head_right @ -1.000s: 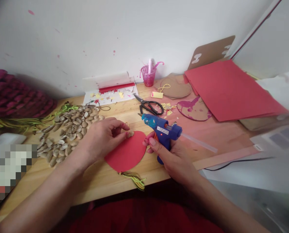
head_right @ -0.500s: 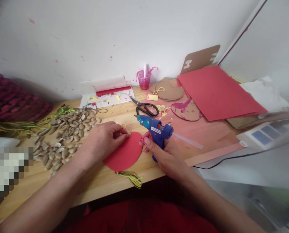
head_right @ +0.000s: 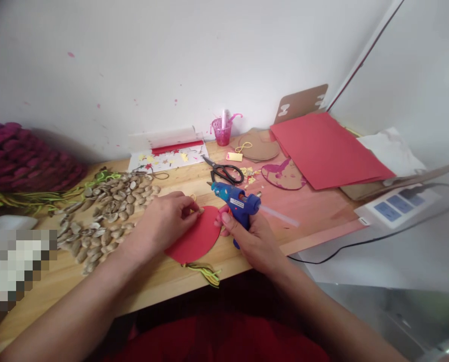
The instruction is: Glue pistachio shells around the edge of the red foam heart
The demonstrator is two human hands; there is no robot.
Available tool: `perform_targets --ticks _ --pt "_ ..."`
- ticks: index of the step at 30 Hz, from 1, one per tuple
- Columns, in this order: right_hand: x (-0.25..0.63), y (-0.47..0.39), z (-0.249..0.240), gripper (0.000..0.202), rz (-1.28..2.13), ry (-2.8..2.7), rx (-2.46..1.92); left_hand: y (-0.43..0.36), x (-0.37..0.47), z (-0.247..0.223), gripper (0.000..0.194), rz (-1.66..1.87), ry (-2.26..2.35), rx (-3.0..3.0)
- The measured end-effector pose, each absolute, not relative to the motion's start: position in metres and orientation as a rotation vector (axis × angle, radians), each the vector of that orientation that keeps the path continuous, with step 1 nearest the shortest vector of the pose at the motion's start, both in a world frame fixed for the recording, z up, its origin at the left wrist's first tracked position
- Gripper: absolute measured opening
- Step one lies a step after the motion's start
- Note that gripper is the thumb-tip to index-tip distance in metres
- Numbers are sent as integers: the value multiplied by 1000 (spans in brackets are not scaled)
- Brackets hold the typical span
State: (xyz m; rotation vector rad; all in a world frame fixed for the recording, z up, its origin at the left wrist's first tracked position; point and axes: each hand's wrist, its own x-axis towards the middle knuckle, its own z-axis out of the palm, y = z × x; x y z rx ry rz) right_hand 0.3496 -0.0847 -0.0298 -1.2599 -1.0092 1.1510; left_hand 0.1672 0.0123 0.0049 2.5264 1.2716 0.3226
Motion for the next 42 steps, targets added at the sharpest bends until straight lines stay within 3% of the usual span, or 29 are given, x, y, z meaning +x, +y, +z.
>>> perform_targets --ticks 6,10,14,24,42 --pt "350 -86 -34 27 1129 -982 -1087 21 161 8 13 507 1231 2016" --pt "350 -95 -30 35 1209 -915 -1038 33 153 9 29 561 1004 1318" --pt "352 -114 -23 39 1231 -1010 -1093 36 150 9 36 586 808 994" --pt "349 -129 -13 35 993 -1234 -1301 32 149 8 32 510 689 865" --pt "348 -129 -10 25 894 -1377 -1357 30 150 7 26 493 684 849"
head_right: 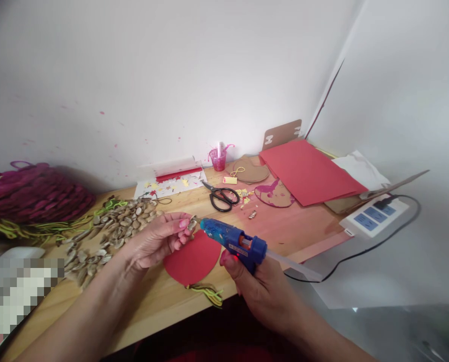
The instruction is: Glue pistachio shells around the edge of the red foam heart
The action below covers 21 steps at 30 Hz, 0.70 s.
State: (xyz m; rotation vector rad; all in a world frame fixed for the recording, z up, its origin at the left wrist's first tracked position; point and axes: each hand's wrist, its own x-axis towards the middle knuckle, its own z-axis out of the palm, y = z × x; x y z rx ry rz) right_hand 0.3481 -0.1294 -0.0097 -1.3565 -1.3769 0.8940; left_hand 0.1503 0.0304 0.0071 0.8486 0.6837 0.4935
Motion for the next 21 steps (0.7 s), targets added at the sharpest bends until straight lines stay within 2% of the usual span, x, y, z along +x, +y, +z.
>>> perform_targets --ticks 21 --pt "349 -133 -15 34 899 -1379 -1412 32 150 5 27 500 650 844"
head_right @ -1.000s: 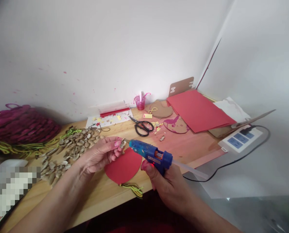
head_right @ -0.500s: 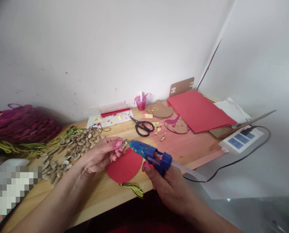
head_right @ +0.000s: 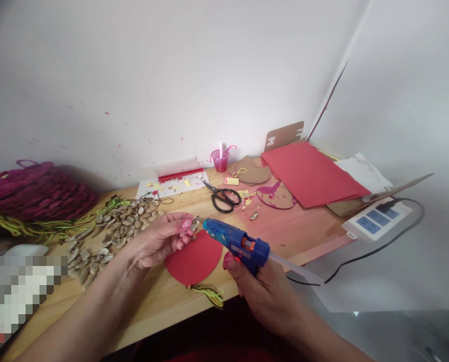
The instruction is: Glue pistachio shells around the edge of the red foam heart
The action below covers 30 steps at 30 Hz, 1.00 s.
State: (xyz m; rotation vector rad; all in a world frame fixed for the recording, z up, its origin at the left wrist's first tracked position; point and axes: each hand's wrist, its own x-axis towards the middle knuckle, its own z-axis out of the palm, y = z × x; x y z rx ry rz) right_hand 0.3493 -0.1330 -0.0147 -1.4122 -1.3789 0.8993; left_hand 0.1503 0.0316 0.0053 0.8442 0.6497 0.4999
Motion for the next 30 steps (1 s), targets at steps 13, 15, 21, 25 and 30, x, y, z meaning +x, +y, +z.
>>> perform_targets --ticks 13,15,21,25,30 --pt "349 -130 -14 38 872 -1377 -1439 32 149 5 28 493 669 866" --pt "348 -129 -13 38 876 -1368 -1442 31 150 5 28 492 668 865" --pt "349 -128 -13 38 856 -1368 -1462 29 148 8 24 492 672 880" --pt "350 -130 -13 37 850 -1380 -1472 29 149 9 26 489 694 881" --pt "349 -130 -11 39 835 -1391 -1491 31 149 8 26 494 674 869"
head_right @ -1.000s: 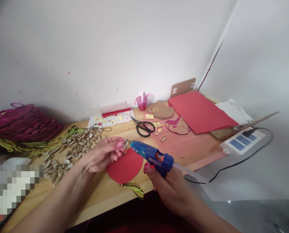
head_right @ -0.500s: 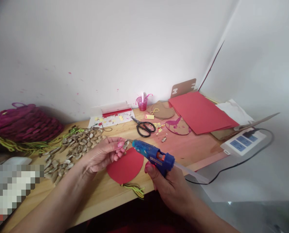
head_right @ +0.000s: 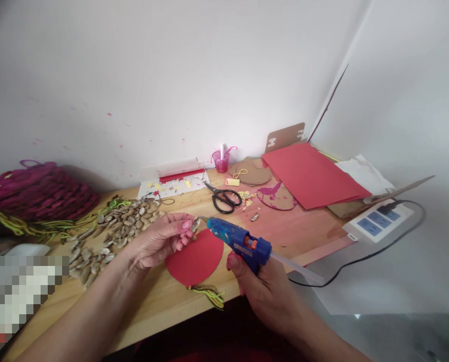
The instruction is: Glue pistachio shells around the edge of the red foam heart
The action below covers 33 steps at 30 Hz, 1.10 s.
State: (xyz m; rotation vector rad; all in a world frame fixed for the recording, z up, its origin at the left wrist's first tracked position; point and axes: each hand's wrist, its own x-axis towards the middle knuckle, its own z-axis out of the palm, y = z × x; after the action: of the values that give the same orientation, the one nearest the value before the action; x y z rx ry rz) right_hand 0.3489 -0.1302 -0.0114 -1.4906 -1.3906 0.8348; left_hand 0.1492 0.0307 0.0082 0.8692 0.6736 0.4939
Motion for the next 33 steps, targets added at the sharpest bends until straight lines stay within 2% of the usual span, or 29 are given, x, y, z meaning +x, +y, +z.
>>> perform_targets --ticks 19,33 --pt "348 -130 -13 42 911 -1334 -1475 31 149 8 23 505 670 868" --pt "345 -140 -9 31 955 -1406 -1434 29 151 12 30 547 705 839"
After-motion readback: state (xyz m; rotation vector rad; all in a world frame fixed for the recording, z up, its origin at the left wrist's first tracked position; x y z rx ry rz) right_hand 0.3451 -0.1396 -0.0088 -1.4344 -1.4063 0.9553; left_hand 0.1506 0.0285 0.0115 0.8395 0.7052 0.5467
